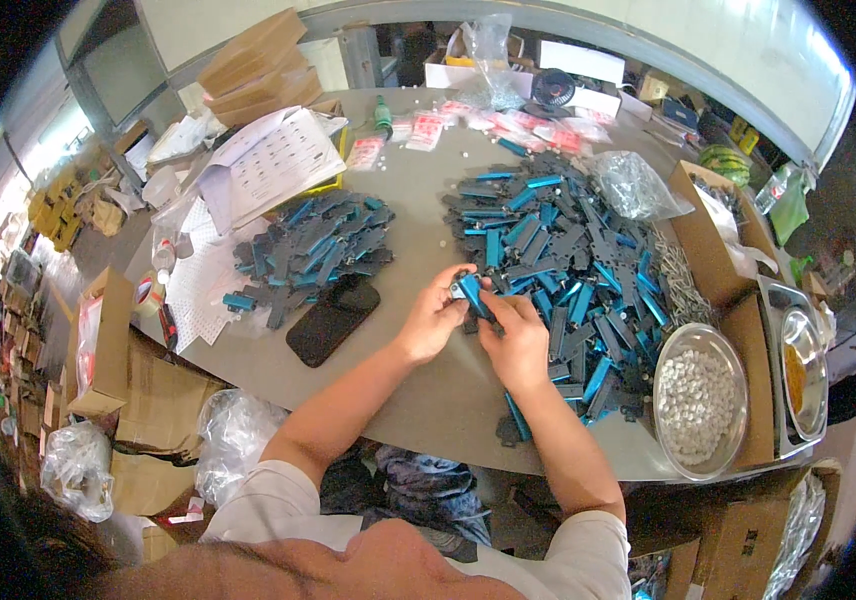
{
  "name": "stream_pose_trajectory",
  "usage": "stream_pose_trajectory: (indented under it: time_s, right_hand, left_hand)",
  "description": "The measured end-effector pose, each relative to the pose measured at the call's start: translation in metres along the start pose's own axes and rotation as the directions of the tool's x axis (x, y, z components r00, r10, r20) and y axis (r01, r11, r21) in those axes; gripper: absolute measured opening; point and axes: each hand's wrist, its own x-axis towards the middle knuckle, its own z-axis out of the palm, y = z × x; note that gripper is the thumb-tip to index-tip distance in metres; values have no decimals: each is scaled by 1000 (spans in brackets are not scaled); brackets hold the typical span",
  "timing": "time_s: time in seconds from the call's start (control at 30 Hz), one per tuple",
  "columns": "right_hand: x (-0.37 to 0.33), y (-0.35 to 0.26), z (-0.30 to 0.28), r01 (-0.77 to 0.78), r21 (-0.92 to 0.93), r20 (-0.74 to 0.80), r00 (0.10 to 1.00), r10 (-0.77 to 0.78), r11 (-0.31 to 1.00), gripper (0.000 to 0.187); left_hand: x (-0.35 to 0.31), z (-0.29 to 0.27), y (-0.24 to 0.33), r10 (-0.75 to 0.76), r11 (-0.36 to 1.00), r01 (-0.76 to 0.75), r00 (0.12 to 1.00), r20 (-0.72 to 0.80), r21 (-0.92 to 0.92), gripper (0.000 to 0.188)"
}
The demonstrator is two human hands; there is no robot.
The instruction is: The person sits at a cluttered workbench and repeatedly picks up small blue and grey plastic components. They insert small white cylindrical pieces into the blue parts by hand and place the assembled units into a growing pile on the table. The person handles the items one at a time throughout the clip.
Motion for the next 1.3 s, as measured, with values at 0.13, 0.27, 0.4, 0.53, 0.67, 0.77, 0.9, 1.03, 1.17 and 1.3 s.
stream_pose_trajectory:
  time_s: [0.13,0.27,0.4,0.53,0.67,0.77,0.9,1.03,1.17,1.3]
  right_hand:
    - [-1,-8,-1,66,-90,-3,998,-67,994,38]
    - [-1,-17,-4,150,-161,20,989,-149,975,35]
    - [2,-15,-3,97,-28,-30,995,-98,995,25]
    - [4,-5,-6,-145,168,153,981,119,975,18]
    - [5,-14,-10,-159,151,215,969,125,976,19]
    - [3,-11,-9,-98,177,131,988,75,979,19]
    - [1,-2,-2,-137,148,105,987,122,980,21]
    - [3,-3,-9,-152,190,119,984,131,970,21]
    - [11,1,-26,-145,180,58,989,136,973,25]
    - [26,10,-53,-263,250,-28,960,279,932,35]
  left_hand:
    - [-3,8,-3,8,961,-13,1000,-20,-275,40]
    - [-4,12,-3,57,938,-82,995,-83,-337,32]
    - [0,5,-5,108,938,-146,985,-135,-313,27]
    - [-4,8,13,63,834,-99,994,-84,-543,27]
    - [-4,5,12,6,795,-23,1000,-30,-607,29]
    - [-3,11,13,2,798,-18,1000,-28,-602,29]
    - [-4,6,11,-68,914,-1,986,-155,-406,26]
    - [0,-16,30,241,961,-177,914,-328,213,23]
    - [26,-94,58,728,539,-189,595,-341,821,23]
    - [28,-165,67,710,40,211,682,-176,977,38]
